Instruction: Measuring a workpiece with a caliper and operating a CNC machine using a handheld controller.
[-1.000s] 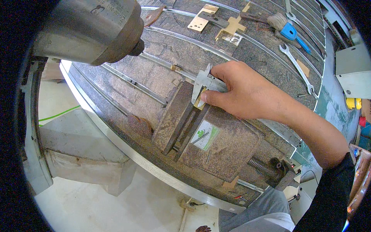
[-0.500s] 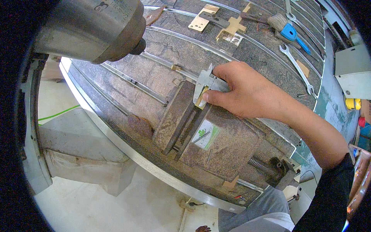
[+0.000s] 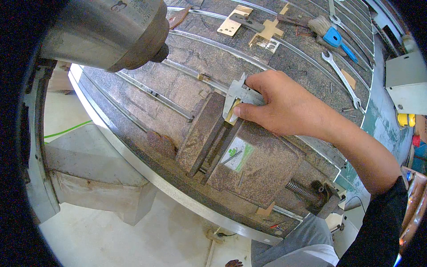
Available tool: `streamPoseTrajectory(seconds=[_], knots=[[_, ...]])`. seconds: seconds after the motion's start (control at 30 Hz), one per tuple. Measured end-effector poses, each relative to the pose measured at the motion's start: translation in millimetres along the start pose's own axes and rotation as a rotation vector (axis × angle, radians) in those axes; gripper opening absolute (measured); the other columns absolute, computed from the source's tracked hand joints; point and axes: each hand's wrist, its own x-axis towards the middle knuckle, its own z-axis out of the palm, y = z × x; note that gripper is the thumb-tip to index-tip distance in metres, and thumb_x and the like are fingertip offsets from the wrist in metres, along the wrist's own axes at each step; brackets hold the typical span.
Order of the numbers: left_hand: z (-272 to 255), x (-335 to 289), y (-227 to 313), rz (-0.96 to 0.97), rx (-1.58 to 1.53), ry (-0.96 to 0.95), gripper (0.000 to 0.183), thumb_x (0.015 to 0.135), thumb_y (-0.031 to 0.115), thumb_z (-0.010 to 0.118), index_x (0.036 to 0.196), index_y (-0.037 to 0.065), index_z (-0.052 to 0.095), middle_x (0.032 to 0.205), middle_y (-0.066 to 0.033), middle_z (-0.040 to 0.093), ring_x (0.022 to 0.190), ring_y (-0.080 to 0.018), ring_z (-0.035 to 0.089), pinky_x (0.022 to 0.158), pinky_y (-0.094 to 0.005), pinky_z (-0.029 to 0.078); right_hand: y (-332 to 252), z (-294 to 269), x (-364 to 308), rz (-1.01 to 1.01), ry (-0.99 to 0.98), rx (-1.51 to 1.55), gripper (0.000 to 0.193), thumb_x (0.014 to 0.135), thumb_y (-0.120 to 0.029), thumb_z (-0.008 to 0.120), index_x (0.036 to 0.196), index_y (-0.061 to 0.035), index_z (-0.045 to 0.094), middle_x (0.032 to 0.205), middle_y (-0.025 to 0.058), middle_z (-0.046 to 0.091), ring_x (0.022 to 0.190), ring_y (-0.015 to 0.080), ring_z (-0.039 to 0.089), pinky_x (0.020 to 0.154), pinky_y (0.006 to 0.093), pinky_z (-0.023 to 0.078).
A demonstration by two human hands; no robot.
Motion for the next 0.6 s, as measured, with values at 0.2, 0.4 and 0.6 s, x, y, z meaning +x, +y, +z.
streamPoseTrajectory(seconds=[0.2,0.4,0.6], knots=[[-1.1,-1.1,-1.6,0.039,0.024,-0.016,0.040,0.093,0.029,0.042,0.126,0.006,0.049,0.113,-0.0129,0.061,0.102,-0.0269,0.060,0.083,-0.0393,0.050,-1.8,0.3,-0.9,0.052,-0.012,0.003,0.027,0.080,-0.022,0.070,0.083,0.0037,0.063,0.060,0.0187,0.054,0.054,0.0234,0.054,0.052,0.0378,0.041],[-2.1,2.8,-3.2,0.040,0.019,-0.023,0.040,0.094,0.029,0.042,0.126,0.007,0.049,0.113,-0.0115,0.061,0.102,-0.0253,0.061,0.083,-0.0389,0.050,1.0,-0.3,-1.4,0.012,0.000,0.008,0.027,0.080,-0.022,0.070,0.084,0.0039,0.062,0.061,0.0185,0.055,0.055,0.0237,0.055,0.053,0.0382,0.041],[-1.9,0.8,-1.2,0.046,0.027,-0.005,0.039,0.093,0.030,0.042,0.124,0.008,0.051,0.111,-0.0102,0.062,0.099,-0.0241,0.061,0.081,-0.0384,0.050,4.3,1.4,1.2,-0.009,-0.063,0.021,0.022,0.088,-0.019,0.066,0.088,0.0021,0.061,0.055,-0.0008,0.053,0.044,0.0064,0.049,0.041,0.0231,0.036]])
